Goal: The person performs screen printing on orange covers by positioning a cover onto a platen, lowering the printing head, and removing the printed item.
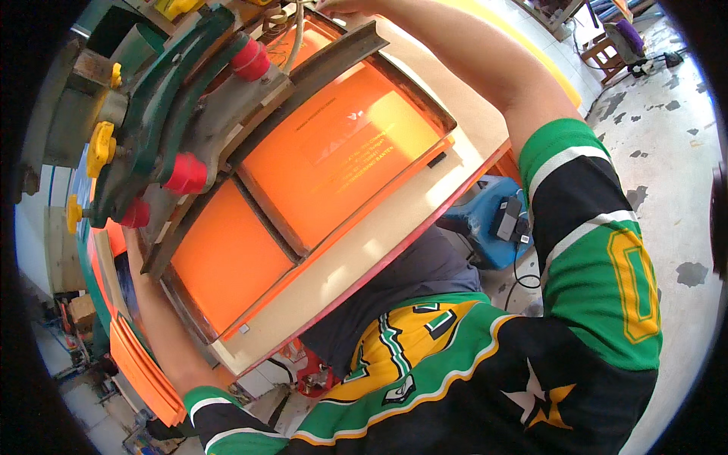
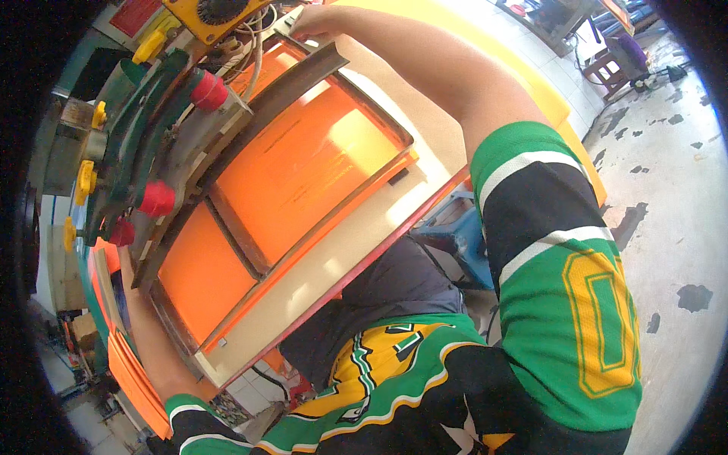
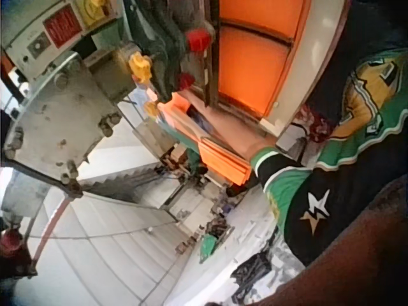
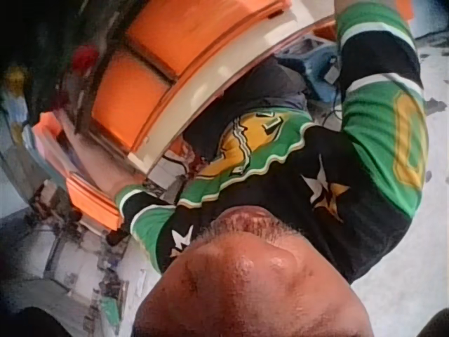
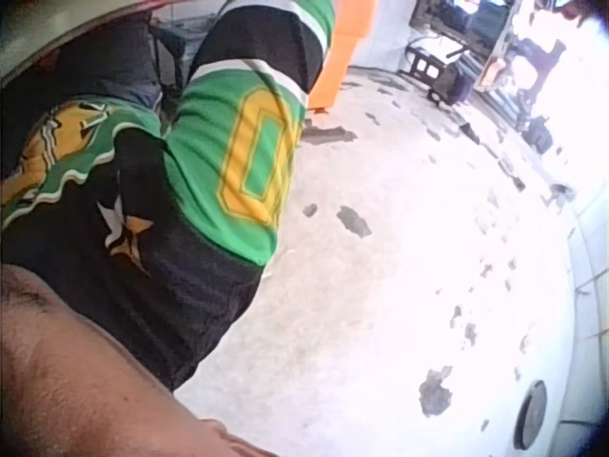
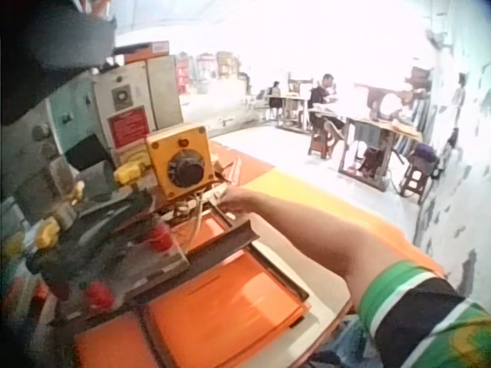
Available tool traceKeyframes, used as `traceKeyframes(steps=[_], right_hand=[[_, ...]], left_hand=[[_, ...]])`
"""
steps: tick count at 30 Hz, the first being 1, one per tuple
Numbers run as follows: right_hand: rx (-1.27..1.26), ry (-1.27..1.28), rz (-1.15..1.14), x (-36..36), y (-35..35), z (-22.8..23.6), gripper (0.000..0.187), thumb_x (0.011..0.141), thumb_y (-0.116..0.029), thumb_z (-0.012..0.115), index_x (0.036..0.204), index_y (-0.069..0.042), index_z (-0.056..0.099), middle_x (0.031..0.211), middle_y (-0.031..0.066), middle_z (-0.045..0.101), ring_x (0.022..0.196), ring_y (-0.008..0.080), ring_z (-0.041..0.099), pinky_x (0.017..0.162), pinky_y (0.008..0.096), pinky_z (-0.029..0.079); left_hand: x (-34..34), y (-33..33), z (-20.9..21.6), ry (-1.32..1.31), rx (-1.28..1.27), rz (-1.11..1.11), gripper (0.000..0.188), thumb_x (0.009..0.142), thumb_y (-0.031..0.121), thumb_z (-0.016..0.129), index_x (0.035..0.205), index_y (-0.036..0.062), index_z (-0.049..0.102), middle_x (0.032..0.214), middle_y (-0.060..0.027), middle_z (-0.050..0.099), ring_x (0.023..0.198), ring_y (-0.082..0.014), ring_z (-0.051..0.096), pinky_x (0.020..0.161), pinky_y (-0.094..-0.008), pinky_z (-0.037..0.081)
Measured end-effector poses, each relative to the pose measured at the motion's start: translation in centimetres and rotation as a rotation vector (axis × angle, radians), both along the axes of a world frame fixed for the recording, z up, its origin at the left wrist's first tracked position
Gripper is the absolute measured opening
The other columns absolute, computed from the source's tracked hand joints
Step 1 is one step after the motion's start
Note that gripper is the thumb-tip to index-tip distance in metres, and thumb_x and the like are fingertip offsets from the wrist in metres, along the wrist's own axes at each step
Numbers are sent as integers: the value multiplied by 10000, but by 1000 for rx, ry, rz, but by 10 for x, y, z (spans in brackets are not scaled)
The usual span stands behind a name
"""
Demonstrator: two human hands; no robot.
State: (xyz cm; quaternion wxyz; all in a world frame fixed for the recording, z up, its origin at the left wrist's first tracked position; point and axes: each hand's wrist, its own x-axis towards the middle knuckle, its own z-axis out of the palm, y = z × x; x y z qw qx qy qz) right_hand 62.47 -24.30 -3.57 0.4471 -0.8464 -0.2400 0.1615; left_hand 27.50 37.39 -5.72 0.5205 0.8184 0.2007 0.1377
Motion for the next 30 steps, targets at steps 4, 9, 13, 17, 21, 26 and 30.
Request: traceKeyframes(steps=[4,9,13,17,21,26,30], right_hand=[[-5,-57,-83,-16,-6,14,232,813,-184,704,733,18,624,707,63,574,664,169,521,586,380,427],[45,10,-27,-3,-13,8,225,809,-189,714,717,-1,632,664,27,530,615,151,479,567,353,385],[123,121,14,8,-17,-1,214,843,-184,699,714,-26,633,660,6,519,595,130,446,542,328,346],[20,18,10,5,-11,7,186,867,-209,674,830,-28,646,724,2,561,647,129,487,600,321,392],[-214,-188,20,-25,-6,32,216,894,-247,645,945,-37,654,794,-7,593,716,132,531,670,318,438],[-225,-190,29,-25,-31,39,294,910,-265,637,1110,-49,628,959,12,618,856,150,571,786,329,477],[213,170,137,1,-43,1,418,905,-244,662,1266,-59,566,1185,63,620,1032,181,584,912,355,485]], left_hand=[[7,-2,0,-4,5,-14,310,971,164,507,1225,75,662,1074,-53,686,956,-148,617,822,-299,495],[15,-5,-1,5,19,-26,317,971,161,500,1231,79,662,1078,-55,688,958,-152,620,823,-301,496],[16,-2,1,16,57,-29,323,970,158,494,1235,83,662,1082,-57,689,960,-154,622,824,-303,496],[20,3,6,29,164,-38,329,970,156,488,1240,86,662,1085,-58,691,961,-157,625,825,-304,497],[25,-5,6,65,331,-57,335,970,153,482,1245,90,663,1088,-60,692,963,-160,627,826,-306,498],[37,-29,9,104,137,13,343,970,150,475,1251,95,663,1093,-62,694,965,-163,630,827,-308,499],[36,-39,6,66,-211,3,253,1025,198,472,1150,79,657,943,-39,670,778,-129,620,647,-268,499]])
